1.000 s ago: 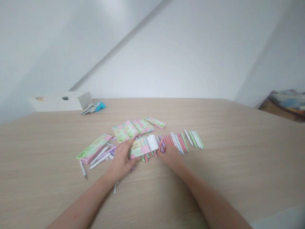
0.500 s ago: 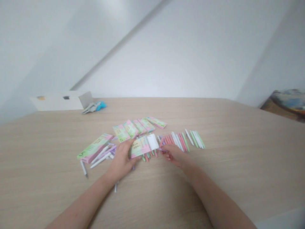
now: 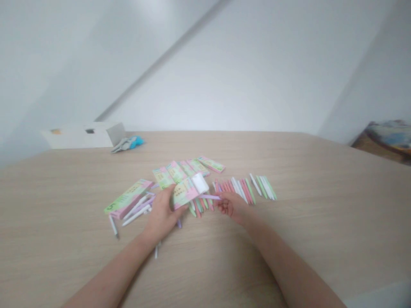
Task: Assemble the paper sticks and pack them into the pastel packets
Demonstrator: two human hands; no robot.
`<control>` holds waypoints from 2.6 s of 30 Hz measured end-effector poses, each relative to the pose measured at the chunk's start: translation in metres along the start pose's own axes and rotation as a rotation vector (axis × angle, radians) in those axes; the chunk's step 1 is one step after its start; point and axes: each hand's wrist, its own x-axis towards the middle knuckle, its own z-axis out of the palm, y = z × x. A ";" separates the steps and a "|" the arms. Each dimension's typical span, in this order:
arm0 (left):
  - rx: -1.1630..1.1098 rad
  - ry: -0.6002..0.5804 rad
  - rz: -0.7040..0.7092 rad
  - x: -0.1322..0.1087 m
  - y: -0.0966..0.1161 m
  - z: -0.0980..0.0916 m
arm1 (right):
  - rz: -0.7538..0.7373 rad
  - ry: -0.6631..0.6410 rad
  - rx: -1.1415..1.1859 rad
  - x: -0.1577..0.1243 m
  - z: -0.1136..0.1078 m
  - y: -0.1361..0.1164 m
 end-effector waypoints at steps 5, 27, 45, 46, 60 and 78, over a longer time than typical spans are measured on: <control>-0.002 -0.007 0.009 0.000 0.000 0.000 | 0.049 0.015 0.095 -0.003 -0.001 -0.006; 0.021 -0.102 0.118 0.000 0.000 -0.003 | -0.123 -0.282 0.083 -0.007 -0.001 -0.002; 0.057 -0.135 0.136 0.001 0.002 -0.005 | -0.282 -0.284 0.053 -0.006 0.004 0.000; 0.059 -0.137 0.136 0.000 0.002 -0.006 | -0.277 -0.277 0.063 -0.007 0.004 -0.001; 0.063 -0.128 0.125 0.001 0.002 -0.005 | -0.353 -0.254 -0.013 -0.009 0.004 -0.004; 0.097 -0.144 0.169 0.001 0.005 -0.008 | -0.458 -0.225 -0.037 -0.012 0.011 -0.005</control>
